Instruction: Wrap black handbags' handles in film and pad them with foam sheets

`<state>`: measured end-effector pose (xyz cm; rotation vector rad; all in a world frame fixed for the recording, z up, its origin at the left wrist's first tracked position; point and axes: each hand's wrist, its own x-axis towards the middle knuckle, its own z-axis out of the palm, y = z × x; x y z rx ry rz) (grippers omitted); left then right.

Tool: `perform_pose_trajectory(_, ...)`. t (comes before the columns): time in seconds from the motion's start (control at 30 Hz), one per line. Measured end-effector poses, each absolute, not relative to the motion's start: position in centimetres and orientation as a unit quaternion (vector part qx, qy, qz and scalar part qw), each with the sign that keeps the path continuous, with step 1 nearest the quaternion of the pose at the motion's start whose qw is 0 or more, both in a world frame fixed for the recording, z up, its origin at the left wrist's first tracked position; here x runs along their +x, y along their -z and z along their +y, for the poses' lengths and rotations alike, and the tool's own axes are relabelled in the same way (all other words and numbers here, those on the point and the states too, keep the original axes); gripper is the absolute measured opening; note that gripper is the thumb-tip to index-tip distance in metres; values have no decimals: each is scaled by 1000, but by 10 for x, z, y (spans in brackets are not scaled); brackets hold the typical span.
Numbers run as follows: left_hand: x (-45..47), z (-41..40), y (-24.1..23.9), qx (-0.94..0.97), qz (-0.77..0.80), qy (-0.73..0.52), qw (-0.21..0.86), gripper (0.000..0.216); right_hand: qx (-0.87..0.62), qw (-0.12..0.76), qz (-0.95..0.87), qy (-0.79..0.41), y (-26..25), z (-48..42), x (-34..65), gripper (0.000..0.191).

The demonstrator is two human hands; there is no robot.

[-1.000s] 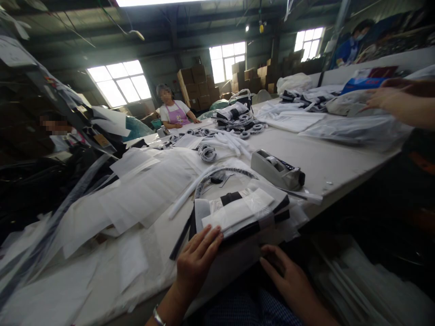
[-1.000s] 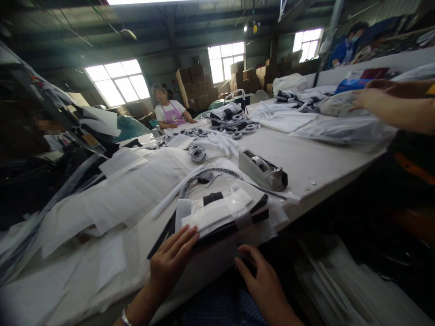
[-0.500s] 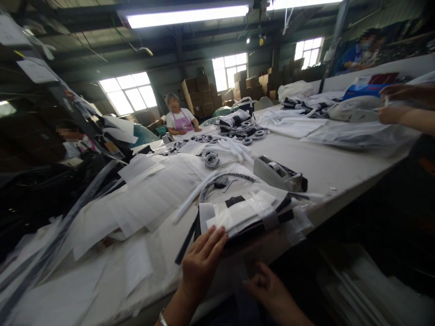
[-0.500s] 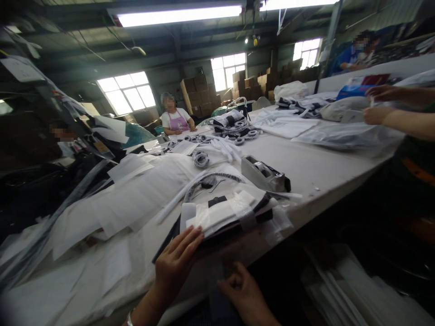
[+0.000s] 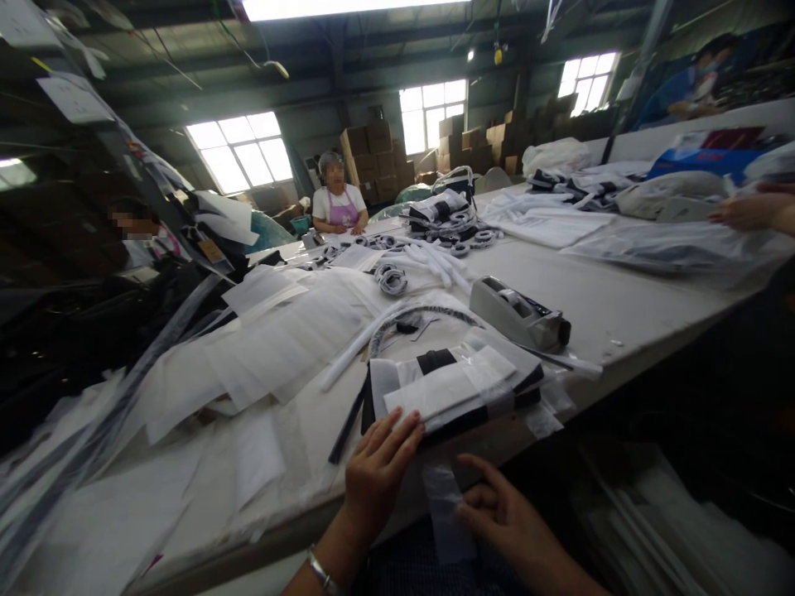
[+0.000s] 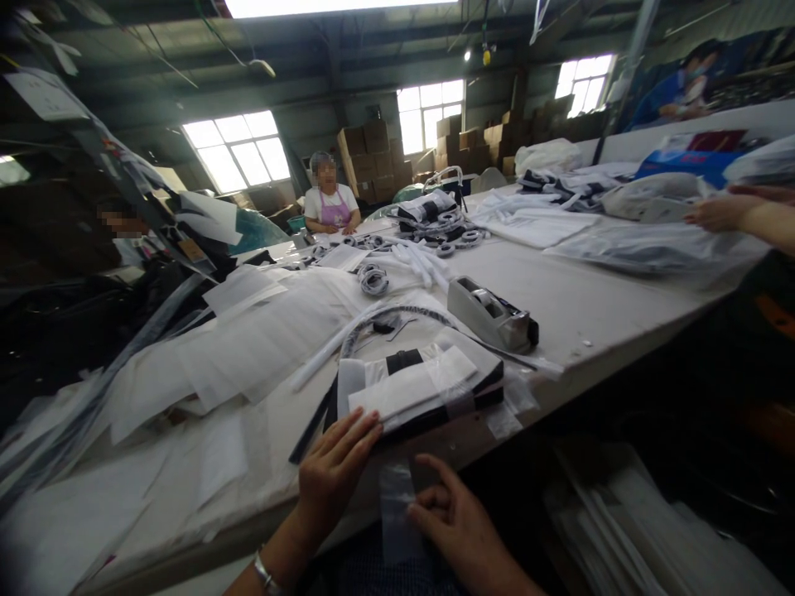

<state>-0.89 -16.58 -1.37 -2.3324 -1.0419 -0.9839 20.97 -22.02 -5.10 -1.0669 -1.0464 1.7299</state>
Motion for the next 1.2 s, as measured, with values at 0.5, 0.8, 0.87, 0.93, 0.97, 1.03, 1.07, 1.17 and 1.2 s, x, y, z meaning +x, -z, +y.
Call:
perform_pose_trajectory(0.5,-8,-166,15,-834,-376,356,191,33,-348,360,-860,-98,30,-182,220,25)
perform_pose_trajectory(0.8,-10,-166,15,-832,-383,354,188,33,-192,361,-911,-55,-1,-166,234,46)
perform_pose_trajectory(0.87,-9,-165,15,-831,-384,354,190,33,-181,347,-918,-58,-12,-164,234,46)
perform_pose_trajectory(0.93,-9,-165,16,-829,-388,354,192,31,-173,334,-925,-59,-19,-159,234,47)
perform_pose_trajectory(0.97,-8,-165,16,-827,-389,356,195,31,-170,332,-926,-55,-22,-156,233,48)
perform_pose_trajectory(1.03,-8,-165,17,-823,-392,360,199,30,-168,332,-927,-42,-24,-148,232,51)
perform_pose_trajectory(1.07,-7,-166,17,-821,-393,361,202,30,-169,333,-927,-38,-24,-143,232,52)
perform_pose_trajectory(1.17,-6,-166,18,-819,-398,357,209,32,-170,337,-925,-33,-22,-129,232,53)
perform_pose_trajectory(1.2,-6,-166,18,-816,-399,360,212,32,-172,337,-925,-32,-22,-125,232,52)
